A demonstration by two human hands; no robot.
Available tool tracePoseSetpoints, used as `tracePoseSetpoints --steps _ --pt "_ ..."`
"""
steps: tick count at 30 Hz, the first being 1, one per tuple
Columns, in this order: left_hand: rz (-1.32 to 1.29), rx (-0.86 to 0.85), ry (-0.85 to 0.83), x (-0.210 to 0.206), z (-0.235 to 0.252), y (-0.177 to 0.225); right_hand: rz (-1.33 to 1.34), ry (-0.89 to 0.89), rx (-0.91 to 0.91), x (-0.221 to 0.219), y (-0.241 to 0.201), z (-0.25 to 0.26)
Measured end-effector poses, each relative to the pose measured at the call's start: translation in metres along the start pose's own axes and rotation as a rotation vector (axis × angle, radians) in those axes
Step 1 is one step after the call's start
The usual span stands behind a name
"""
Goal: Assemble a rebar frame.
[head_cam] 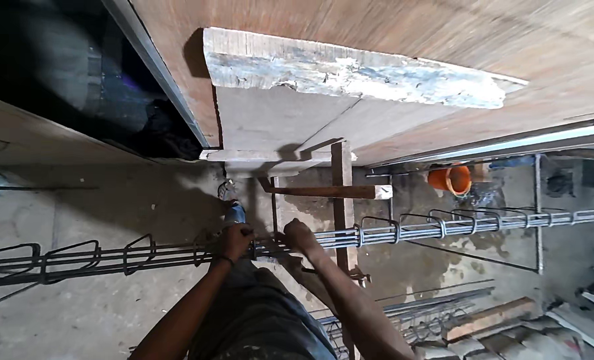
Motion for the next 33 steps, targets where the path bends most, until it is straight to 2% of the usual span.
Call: tracePoseSetpoints --steps 3,6,9,12,14,17,19,21,24,25,27,29,32,33 --pt "0.021 -0.015 0.003 0.001 -0.001 0.000 0.084 0.138 -0.052 -0.031 -0.020 -0.025" --pt "0.010 -0.035 0.026 0.000 -0.001 0.000 0.150 0.338 -0.062 -0.054 -0.030 -0.025" --pt "0.035 -0.095 0.063 -0.002 0.002 -0.007 0.215 0.379 -0.066 -0.059 -0.030 -0.027" --pt "0.046 -0.066 0.065 -0.003 0.003 -0.006 0.185 0.333 -0.090 -0.054 -0.033 -0.053" --pt "0.024 -0.028 0.040 -0.002 0.004 -0.005 0.197 0.293 -0.020 -0.052 -0.034 -0.078" --pt "-0.004 -0.062 0.043 -0.003 0.003 -0.006 0.375 0.274 0.262 -0.051 -0.024 -0.122" --pt "-0.002 -0.069 0.057 -0.004 0.004 -0.007 0.446 0.261 0.366 -0.053 -0.013 -0.137" --pt "0.024 -0.060 0.059 -0.006 0.005 -0.007 0.353 0.279 0.276 -0.060 -0.004 -0.138" --pt "0.049 -0.025 0.067 -0.006 0.003 -0.005 -0.121 0.354 -0.076 -0.073 -0.020 -0.132" --pt "0.048 -0.025 0.077 -0.008 0.003 -0.007 -0.216 0.431 -0.105 -0.082 -0.026 -0.125" --pt "0.044 -0.026 0.085 -0.008 0.005 -0.006 -0.322 0.561 -0.052 -0.093 -0.042 -0.106" --pt "0.043 -0.028 0.072 -0.008 0.005 -0.005 -0.288 0.536 -0.023 -0.095 -0.060 -0.081" --pt "0.039 -0.055 0.079 -0.007 0.003 -0.004 -0.083 0.323 -0.115 -0.086 -0.079 -0.054" --pt "0.034 -0.053 0.083 -0.007 0.002 -0.004 -0.025 0.300 -0.134 -0.084 -0.079 -0.049"
Point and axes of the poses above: each hand's wrist, its own z-axis towards the middle knuckle, its own x-axis out of the back of the hand, y = z × x, the point moved 1 cm from there along z, towards the middle knuckle, and after that the axes turned 13 degrees about -y, right-handed, at the moved point
